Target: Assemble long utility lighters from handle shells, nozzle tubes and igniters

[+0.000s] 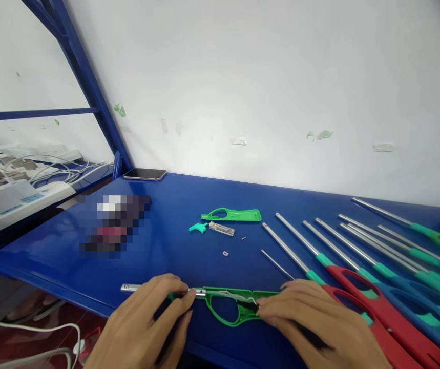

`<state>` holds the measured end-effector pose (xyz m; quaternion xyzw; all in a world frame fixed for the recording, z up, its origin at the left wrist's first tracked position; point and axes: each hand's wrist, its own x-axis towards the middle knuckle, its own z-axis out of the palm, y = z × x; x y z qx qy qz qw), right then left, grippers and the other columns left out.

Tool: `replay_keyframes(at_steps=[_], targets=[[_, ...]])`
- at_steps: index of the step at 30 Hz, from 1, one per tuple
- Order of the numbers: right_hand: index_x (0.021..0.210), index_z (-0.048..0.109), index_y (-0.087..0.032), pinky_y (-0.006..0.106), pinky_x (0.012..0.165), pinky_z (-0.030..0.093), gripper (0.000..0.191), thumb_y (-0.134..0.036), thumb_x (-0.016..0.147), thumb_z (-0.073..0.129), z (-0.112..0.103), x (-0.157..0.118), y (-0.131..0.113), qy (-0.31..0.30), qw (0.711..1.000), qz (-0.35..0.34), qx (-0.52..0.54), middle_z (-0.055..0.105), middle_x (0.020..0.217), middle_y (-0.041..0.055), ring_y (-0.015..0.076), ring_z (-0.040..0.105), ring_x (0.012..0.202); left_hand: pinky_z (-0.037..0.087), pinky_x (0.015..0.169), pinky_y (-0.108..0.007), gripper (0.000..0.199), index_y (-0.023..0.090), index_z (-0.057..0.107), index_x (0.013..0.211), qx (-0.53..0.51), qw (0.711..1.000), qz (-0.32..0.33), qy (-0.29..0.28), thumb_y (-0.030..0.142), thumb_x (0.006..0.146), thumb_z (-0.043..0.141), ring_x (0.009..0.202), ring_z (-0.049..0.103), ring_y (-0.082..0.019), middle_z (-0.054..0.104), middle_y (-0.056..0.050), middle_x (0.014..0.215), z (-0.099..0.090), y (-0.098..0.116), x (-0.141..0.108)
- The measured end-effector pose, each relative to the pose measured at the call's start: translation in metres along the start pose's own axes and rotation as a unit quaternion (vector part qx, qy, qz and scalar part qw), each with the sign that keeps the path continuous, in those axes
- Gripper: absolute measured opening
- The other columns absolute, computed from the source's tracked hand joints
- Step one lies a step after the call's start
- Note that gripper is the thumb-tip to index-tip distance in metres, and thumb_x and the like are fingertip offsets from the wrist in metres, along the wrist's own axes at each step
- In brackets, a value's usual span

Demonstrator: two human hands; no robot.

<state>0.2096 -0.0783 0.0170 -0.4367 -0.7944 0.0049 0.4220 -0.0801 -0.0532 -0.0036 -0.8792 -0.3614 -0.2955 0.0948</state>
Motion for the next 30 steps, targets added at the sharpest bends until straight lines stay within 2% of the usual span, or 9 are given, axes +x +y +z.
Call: replay_keyframes(at_steps=[5, 9, 14, 18, 20, 23, 27, 30], targets=[[0.09, 0.076, -0.031, 0.011, 0.075, 0.059, 0.036, -0.048, 0.111, 0.052, 0.004, 0.0, -0.003, -0.005, 0.999, 0.027, 0.017, 0.082, 0.085, -0.0126, 0.0049, 0.077, 0.073, 0.054, 0.094, -0.032, 0.017, 0.022, 0.067, 0.115, 0.014, 1.0, 0.004, 0.001, 0.017, 0.108, 0.053, 0.109, 0.067, -0.021, 0.069, -0.006, 0.113, 0.0, 0.003, 0.006], [0.091, 0.077, -0.031, 0.012, 0.091, 0.059, 0.036, -0.038, 0.113, 0.05, 0.003, -0.002, 0.0, -0.011, 1.0, 0.016, 0.007, 0.083, 0.087, -0.0129, 0.0059, 0.08, 0.078, 0.055, 0.09, -0.032, 0.017, 0.023, 0.069, 0.113, -0.033, 0.999, -0.008, 0.012, 0.017, 0.108, 0.054, 0.105, 0.065, -0.021, 0.065, -0.008, 0.119, 0.003, 0.008, 0.02], [0.099, 0.079, -0.029, 0.014, 0.099, 0.058, 0.031, -0.019, 0.11, 0.052, 0.0, -0.008, 0.006, -0.044, 0.999, -0.007, 0.017, 0.084, 0.096, -0.0112, 0.0076, 0.082, 0.084, 0.057, 0.085, -0.033, 0.022, 0.025, 0.067, 0.124, -0.129, 0.99, 0.012, -0.057, 0.015, 0.109, 0.055, 0.099, 0.062, -0.021, 0.064, -0.006, 0.115, 0.017, 0.013, 0.04], [0.099, 0.077, -0.029, 0.013, 0.094, 0.059, 0.024, -0.017, 0.107, 0.058, 0.002, -0.01, 0.005, -0.03, 0.999, 0.016, 0.036, 0.084, 0.096, -0.0124, 0.0068, 0.08, 0.085, 0.056, 0.082, -0.035, 0.026, 0.026, 0.069, 0.117, -0.148, 0.984, 0.027, -0.094, 0.009, 0.108, 0.053, 0.094, 0.06, -0.02, 0.064, -0.005, 0.115, 0.026, 0.012, 0.046], [0.098, 0.076, -0.029, 0.013, 0.088, 0.059, 0.023, -0.018, 0.107, 0.058, 0.004, -0.009, 0.004, -0.022, 0.999, 0.026, 0.042, 0.083, 0.095, -0.0123, 0.0064, 0.08, 0.083, 0.055, 0.08, -0.033, 0.029, 0.025, 0.069, 0.114, -0.161, 0.983, 0.031, -0.087, 0.004, 0.107, 0.05, 0.09, 0.06, -0.018, 0.066, -0.004, 0.111, 0.026, 0.013, 0.048], [0.099, 0.076, -0.029, 0.014, 0.083, 0.059, 0.026, -0.018, 0.109, 0.055, 0.005, -0.008, 0.003, -0.03, 0.998, 0.03, 0.041, 0.083, 0.095, -0.0118, 0.0072, 0.079, 0.083, 0.055, 0.08, -0.03, 0.024, 0.024, 0.067, 0.113, -0.181, 0.982, 0.007, -0.058, 0.007, 0.108, 0.051, 0.09, 0.063, -0.017, 0.068, -0.002, 0.105, 0.023, 0.017, 0.05], [0.101, 0.076, -0.03, 0.015, 0.082, 0.06, 0.024, -0.018, 0.108, 0.057, 0.005, -0.012, 0.004, -0.03, 0.998, 0.038, 0.042, 0.083, 0.096, -0.0118, 0.0087, 0.079, 0.084, 0.055, 0.083, -0.027, 0.021, 0.025, 0.065, 0.114, -0.181, 0.983, -0.021, -0.005, 0.009, 0.108, 0.054, 0.091, 0.068, -0.015, 0.071, 0.002, 0.101, 0.025, 0.02, 0.051], [0.106, 0.076, -0.032, 0.016, 0.086, 0.061, 0.023, -0.016, 0.105, 0.06, 0.006, -0.016, 0.006, -0.047, 0.996, 0.056, 0.048, 0.084, 0.102, -0.0118, 0.0101, 0.08, 0.091, 0.056, 0.082, -0.028, 0.025, 0.027, 0.065, 0.121, -0.178, 0.983, -0.031, -0.011, 0.01, 0.107, 0.055, 0.091, 0.069, -0.015, 0.073, 0.002, 0.102, 0.028, 0.02, 0.05]])
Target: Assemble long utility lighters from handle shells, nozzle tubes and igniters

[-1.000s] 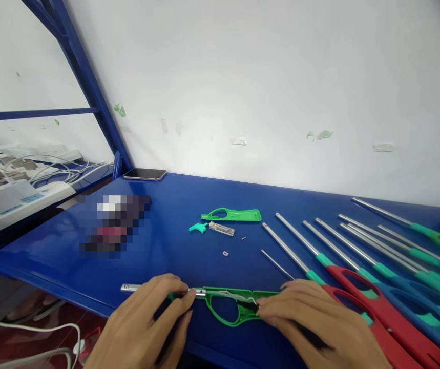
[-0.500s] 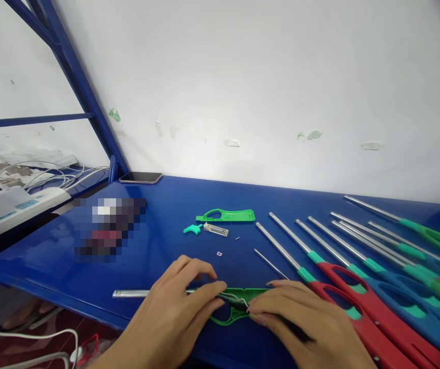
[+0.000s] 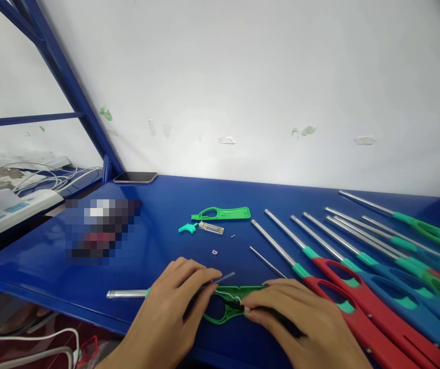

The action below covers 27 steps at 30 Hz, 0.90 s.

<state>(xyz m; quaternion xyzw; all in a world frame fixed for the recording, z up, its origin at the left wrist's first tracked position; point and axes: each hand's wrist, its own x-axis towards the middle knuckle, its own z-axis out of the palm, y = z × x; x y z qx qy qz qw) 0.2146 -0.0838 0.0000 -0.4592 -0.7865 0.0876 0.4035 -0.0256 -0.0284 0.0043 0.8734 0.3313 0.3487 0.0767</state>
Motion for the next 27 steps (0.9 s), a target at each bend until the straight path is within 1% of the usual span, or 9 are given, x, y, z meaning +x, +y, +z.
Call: replay_keyframes(at_steps=[2, 6, 9, 12, 16, 19, 21, 24, 27], targets=[[0.109, 0.076, -0.033, 0.017, 0.088, 0.061, 0.024, -0.015, 0.104, 0.061, 0.0005, -0.0013, 0.0007, -0.012, 1.0, 0.011, 0.002, 0.084, 0.104, -0.0112, 0.0113, 0.08, 0.093, 0.057, 0.082, -0.031, 0.027, 0.028, 0.065, 0.124, 0.0, 1.0, -0.008, -0.016, 0.01, 0.107, 0.054, 0.092, 0.069, -0.017, 0.073, 0.001, 0.104, 0.0011, -0.0001, -0.0008], [0.11, 0.08, -0.031, 0.016, 0.084, 0.062, 0.024, -0.015, 0.104, 0.061, -0.0015, 0.0013, -0.0008, -0.001, 1.0, -0.008, 0.017, 0.084, 0.1, -0.0076, 0.0111, 0.08, 0.087, 0.056, 0.081, -0.035, 0.025, 0.027, 0.066, 0.122, -0.006, 0.999, -0.003, -0.035, 0.012, 0.108, 0.052, 0.09, 0.067, -0.019, 0.071, -0.001, 0.103, 0.0009, 0.0019, -0.0014], [0.111, 0.082, -0.03, 0.015, 0.078, 0.064, 0.025, -0.019, 0.106, 0.06, -0.0025, 0.0032, -0.0012, -0.012, 0.999, -0.015, 0.039, 0.084, 0.099, -0.0033, 0.0113, 0.08, 0.083, 0.057, 0.084, -0.037, 0.022, 0.026, 0.066, 0.121, -0.014, 0.999, -0.008, -0.045, 0.014, 0.107, 0.054, 0.094, 0.066, -0.02, 0.069, -0.003, 0.107, -0.001, 0.0038, -0.003], [0.115, 0.082, -0.03, 0.018, 0.076, 0.065, 0.023, -0.025, 0.106, 0.062, 0.001, 0.0019, 0.0001, -0.025, 0.998, -0.008, 0.065, 0.084, 0.101, 0.0002, 0.0138, 0.081, 0.084, 0.058, 0.087, -0.037, 0.019, 0.025, 0.067, 0.118, -0.031, 0.998, 0.001, -0.058, 0.014, 0.107, 0.056, 0.099, 0.065, -0.02, 0.068, -0.005, 0.112, -0.0031, 0.0049, -0.0055], [0.121, 0.081, -0.036, 0.023, 0.08, 0.067, 0.032, -0.02, 0.107, 0.057, 0.0066, -0.0014, 0.001, -0.034, 0.995, 0.016, 0.097, 0.083, 0.104, -0.0011, 0.0151, 0.082, 0.088, 0.056, 0.091, -0.039, 0.016, 0.023, 0.069, 0.115, -0.034, 0.997, 0.038, -0.062, 0.014, 0.107, 0.059, 0.103, 0.061, -0.022, 0.07, -0.005, 0.112, -0.0033, 0.0045, -0.006], [0.12, 0.081, -0.036, 0.021, 0.081, 0.066, 0.03, -0.02, 0.106, 0.06, 0.0049, -0.0013, 0.0002, -0.032, 0.996, 0.009, 0.084, 0.083, 0.106, -0.0024, 0.014, 0.081, 0.089, 0.056, 0.092, -0.038, 0.015, 0.021, 0.07, 0.112, -0.043, 0.996, 0.054, -0.053, 0.012, 0.107, 0.059, 0.103, 0.061, -0.021, 0.071, -0.005, 0.11, -0.0022, 0.0041, -0.0042], [0.12, 0.081, -0.035, 0.018, 0.079, 0.065, 0.029, -0.02, 0.105, 0.062, 0.0021, 0.0001, -0.0007, -0.032, 0.998, -0.003, 0.059, 0.084, 0.104, -0.0037, 0.0124, 0.081, 0.087, 0.056, 0.091, -0.035, 0.015, 0.02, 0.07, 0.109, -0.055, 0.996, 0.053, -0.048, 0.012, 0.108, 0.057, 0.103, 0.061, -0.02, 0.071, -0.004, 0.108, -0.0019, 0.0045, -0.0031], [0.121, 0.08, -0.034, 0.017, 0.083, 0.064, 0.033, -0.014, 0.105, 0.06, -0.0001, 0.0025, -0.0023, -0.028, 0.999, -0.012, 0.03, 0.084, 0.105, -0.0054, 0.0113, 0.081, 0.088, 0.056, 0.089, -0.033, 0.017, 0.021, 0.069, 0.106, -0.065, 0.996, 0.045, -0.049, 0.014, 0.11, 0.055, 0.101, 0.061, -0.019, 0.071, -0.004, 0.105, -0.0021, 0.0057, -0.0026], [0.121, 0.08, -0.034, 0.017, 0.083, 0.064, 0.033, -0.015, 0.106, 0.059, 0.0011, 0.0044, -0.004, -0.02, 0.999, -0.002, 0.036, 0.084, 0.104, -0.0052, 0.0114, 0.081, 0.087, 0.056, 0.091, -0.034, 0.015, 0.022, 0.07, 0.105, -0.066, 0.996, 0.03, -0.051, 0.016, 0.109, 0.057, 0.102, 0.061, -0.02, 0.071, -0.004, 0.106, -0.0024, 0.0061, -0.0031]])
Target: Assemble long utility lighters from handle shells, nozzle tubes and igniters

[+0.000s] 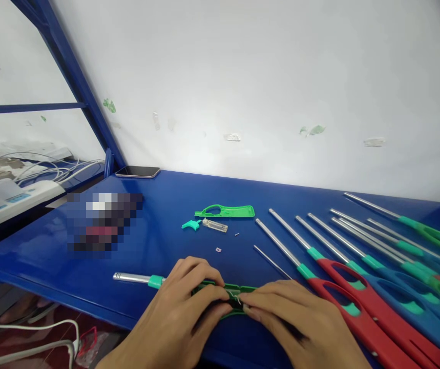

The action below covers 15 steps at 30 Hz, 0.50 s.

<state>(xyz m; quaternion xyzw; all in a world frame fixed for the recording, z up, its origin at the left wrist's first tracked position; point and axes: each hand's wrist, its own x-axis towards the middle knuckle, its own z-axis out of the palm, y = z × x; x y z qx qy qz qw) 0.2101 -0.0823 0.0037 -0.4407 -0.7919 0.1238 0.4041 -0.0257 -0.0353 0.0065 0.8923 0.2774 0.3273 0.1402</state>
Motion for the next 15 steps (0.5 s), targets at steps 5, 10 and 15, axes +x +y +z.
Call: replay_keyframes(at_steps=[5, 10, 15], targets=[[0.117, 0.081, -0.038, 0.015, 0.077, 0.063, 0.031, -0.022, 0.109, 0.057, 0.0023, 0.0018, -0.0008, 0.004, 1.0, 0.012, 0.003, 0.082, 0.098, -0.0069, 0.0096, 0.079, 0.08, 0.056, 0.096, -0.035, 0.017, 0.023, 0.071, 0.108, -0.006, 1.0, -0.001, -0.009, 0.017, 0.11, 0.056, 0.105, 0.061, -0.02, 0.072, -0.002, 0.108, -0.0008, -0.0021, 0.0013], [0.119, 0.08, -0.039, 0.015, 0.078, 0.063, 0.029, -0.021, 0.106, 0.061, 0.0039, 0.0018, -0.0022, -0.005, 0.999, 0.032, 0.01, 0.081, 0.099, -0.0079, 0.0096, 0.078, 0.083, 0.057, 0.092, -0.032, 0.017, 0.022, 0.072, 0.105, -0.02, 1.0, -0.008, -0.006, 0.015, 0.109, 0.056, 0.104, 0.06, -0.019, 0.07, -0.003, 0.108, -0.0005, -0.0021, 0.0019], [0.114, 0.082, -0.036, 0.016, 0.08, 0.063, 0.029, -0.023, 0.109, 0.057, 0.0045, 0.0026, -0.0032, -0.005, 1.0, 0.014, -0.004, 0.082, 0.097, -0.0068, 0.0099, 0.078, 0.082, 0.056, 0.091, -0.033, 0.016, 0.022, 0.071, 0.102, -0.033, 0.999, -0.023, -0.004, 0.012, 0.107, 0.059, 0.104, 0.059, -0.019, 0.069, -0.003, 0.109, 0.0002, -0.0015, -0.0002]])
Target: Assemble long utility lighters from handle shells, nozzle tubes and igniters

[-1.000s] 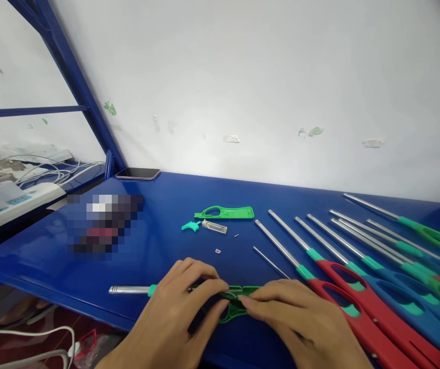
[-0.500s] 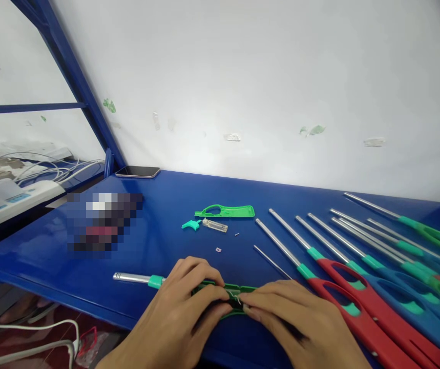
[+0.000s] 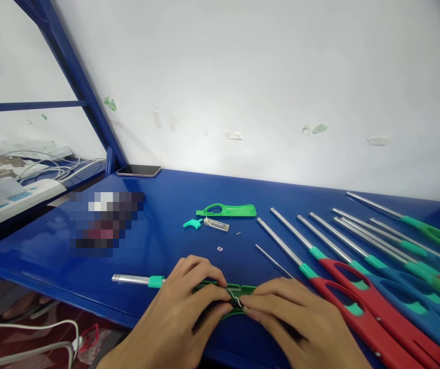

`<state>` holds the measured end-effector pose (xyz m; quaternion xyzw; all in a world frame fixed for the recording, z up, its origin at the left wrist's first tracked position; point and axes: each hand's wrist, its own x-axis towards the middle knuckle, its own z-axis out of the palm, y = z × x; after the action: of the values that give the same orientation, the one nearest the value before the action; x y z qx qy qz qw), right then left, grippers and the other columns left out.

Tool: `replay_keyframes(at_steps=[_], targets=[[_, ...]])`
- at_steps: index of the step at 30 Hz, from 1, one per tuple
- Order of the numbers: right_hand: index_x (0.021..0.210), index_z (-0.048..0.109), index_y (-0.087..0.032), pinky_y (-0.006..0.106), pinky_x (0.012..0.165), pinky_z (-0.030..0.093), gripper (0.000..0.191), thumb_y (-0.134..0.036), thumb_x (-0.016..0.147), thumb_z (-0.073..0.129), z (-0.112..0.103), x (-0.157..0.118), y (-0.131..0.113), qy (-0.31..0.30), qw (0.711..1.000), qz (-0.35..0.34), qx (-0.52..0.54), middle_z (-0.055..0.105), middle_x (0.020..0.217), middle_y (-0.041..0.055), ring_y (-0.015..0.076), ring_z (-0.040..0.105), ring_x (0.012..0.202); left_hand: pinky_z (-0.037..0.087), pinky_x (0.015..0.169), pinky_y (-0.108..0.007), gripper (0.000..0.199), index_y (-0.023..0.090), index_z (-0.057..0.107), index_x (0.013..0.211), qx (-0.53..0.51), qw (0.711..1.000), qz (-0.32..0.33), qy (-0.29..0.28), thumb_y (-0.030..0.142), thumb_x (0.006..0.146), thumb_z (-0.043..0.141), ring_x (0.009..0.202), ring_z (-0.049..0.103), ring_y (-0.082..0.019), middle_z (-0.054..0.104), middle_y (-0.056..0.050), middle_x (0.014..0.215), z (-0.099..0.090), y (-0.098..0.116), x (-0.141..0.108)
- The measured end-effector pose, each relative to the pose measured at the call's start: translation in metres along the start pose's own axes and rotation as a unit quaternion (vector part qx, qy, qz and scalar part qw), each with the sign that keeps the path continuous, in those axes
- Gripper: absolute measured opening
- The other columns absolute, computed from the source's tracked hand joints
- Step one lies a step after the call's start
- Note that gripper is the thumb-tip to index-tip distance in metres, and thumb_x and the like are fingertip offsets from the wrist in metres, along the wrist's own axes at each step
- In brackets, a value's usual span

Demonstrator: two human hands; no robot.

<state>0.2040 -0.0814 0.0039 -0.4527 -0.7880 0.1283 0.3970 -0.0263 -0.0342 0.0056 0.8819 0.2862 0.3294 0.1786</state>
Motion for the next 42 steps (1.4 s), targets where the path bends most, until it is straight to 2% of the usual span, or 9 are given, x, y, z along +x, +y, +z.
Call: replay_keyframes(at_steps=[9, 16, 20, 26, 31, 34, 37, 40, 42], targets=[[0.104, 0.079, -0.032, 0.017, 0.073, 0.06, 0.036, -0.033, 0.114, 0.044, 0.001, -0.004, 0.004, -0.019, 0.999, -0.004, -0.042, 0.077, 0.09, -0.0043, 0.0092, 0.073, 0.073, 0.055, 0.091, -0.032, 0.019, 0.023, 0.071, 0.103, -0.021, 1.0, 0.002, 0.001, 0.007, 0.104, 0.061, 0.102, 0.06, -0.018, 0.069, -0.002, 0.107, -0.005, 0.004, 0.001], [0.097, 0.071, -0.029, 0.025, 0.057, 0.049, 0.038, -0.024, 0.115, 0.038, 0.009, -0.006, -0.003, -0.001, 0.981, -0.068, -0.181, 0.068, 0.078, -0.0039, 0.0116, 0.064, 0.065, 0.052, 0.089, -0.031, 0.023, 0.022, 0.071, 0.097, -0.006, 1.0, -0.017, 0.002, 0.004, 0.103, 0.059, 0.1, 0.059, -0.017, 0.068, -0.001, 0.106, -0.006, 0.004, -0.004], [0.1, 0.07, -0.028, 0.029, 0.059, 0.046, 0.035, -0.031, 0.115, 0.039, 0.007, -0.001, -0.007, 0.026, 0.973, -0.084, -0.212, 0.068, 0.078, -0.0044, 0.0129, 0.064, 0.066, 0.052, 0.087, -0.031, 0.024, 0.021, 0.071, 0.097, -0.004, 1.0, -0.012, 0.0, 0.003, 0.104, 0.057, 0.099, 0.059, -0.017, 0.067, -0.002, 0.106, -0.006, 0.003, -0.007], [0.097, 0.07, -0.028, 0.029, 0.057, 0.041, 0.039, -0.017, 0.114, 0.037, 0.007, -0.002, -0.005, 0.018, 0.969, -0.1, -0.227, 0.066, 0.075, -0.0048, 0.0116, 0.061, 0.062, 0.051, 0.086, -0.032, 0.024, 0.022, 0.072, 0.102, 0.016, 1.0, -0.002, 0.008, 0.003, 0.104, 0.057, 0.097, 0.059, -0.017, 0.067, -0.002, 0.106, -0.004, -0.001, -0.009], [0.098, 0.07, -0.026, 0.03, 0.059, 0.042, 0.039, -0.018, 0.114, 0.035, 0.008, -0.006, -0.007, 0.009, 0.969, -0.098, -0.227, 0.066, 0.078, -0.0033, 0.0118, 0.062, 0.065, 0.051, 0.088, -0.03, 0.025, 0.024, 0.072, 0.103, 0.036, 0.999, 0.006, 0.004, 0.003, 0.104, 0.057, 0.098, 0.059, -0.017, 0.068, -0.001, 0.106, -0.006, 0.003, -0.009], [0.097, 0.069, -0.026, 0.031, 0.061, 0.042, 0.039, -0.019, 0.115, 0.035, 0.009, -0.007, -0.007, 0.002, 0.968, -0.095, -0.233, 0.067, 0.079, -0.0031, 0.0126, 0.062, 0.067, 0.051, 0.092, -0.028, 0.023, 0.026, 0.071, 0.106, 0.06, 0.998, -0.001, 0.031, 0.008, 0.106, 0.056, 0.104, 0.061, -0.016, 0.069, 0.0, 0.11, -0.015, 0.002, -0.003], [0.102, 0.069, -0.027, 0.031, 0.061, 0.041, 0.034, -0.02, 0.114, 0.039, 0.01, -0.008, -0.005, -0.005, 0.969, -0.093, -0.228, 0.066, 0.081, -0.0033, 0.0133, 0.06, 0.068, 0.054, 0.093, -0.033, 0.02, 0.025, 0.073, 0.11, 0.148, 0.986, -0.044, 0.057, 0.021, 0.109, 0.053, 0.105, 0.065, -0.02, 0.07, -0.003, 0.113, -0.028, -0.011, 0.011], [0.109, 0.07, -0.028, 0.031, 0.061, 0.041, 0.031, -0.018, 0.113, 0.04, 0.01, -0.009, -0.003, -0.013, 0.969, -0.095, -0.227, 0.065, 0.082, -0.0035, 0.0134, 0.06, 0.069, 0.055, 0.097, -0.051, 0.032, 0.016, 0.071, 0.13, 0.24, 0.963, -0.121, 0.03, 0.027, 0.107, 0.053, 0.113, 0.065, -0.033, 0.071, -0.013, 0.121, -0.036, -0.036, 0.029], [0.11, 0.069, -0.027, 0.031, 0.062, 0.042, 0.03, -0.019, 0.114, 0.04, 0.01, -0.01, -0.002, -0.008, 0.971, -0.092, -0.222, 0.065, 0.083, -0.0034, 0.0132, 0.061, 0.07, 0.056, 0.092, -0.055, 0.039, 0.01, 0.069, 0.136, 0.262, 0.952, -0.156, 0.009, 0.025, 0.103, 0.056, 0.11, 0.066, -0.039, 0.072, -0.017, 0.122, -0.038, -0.053, 0.041]])
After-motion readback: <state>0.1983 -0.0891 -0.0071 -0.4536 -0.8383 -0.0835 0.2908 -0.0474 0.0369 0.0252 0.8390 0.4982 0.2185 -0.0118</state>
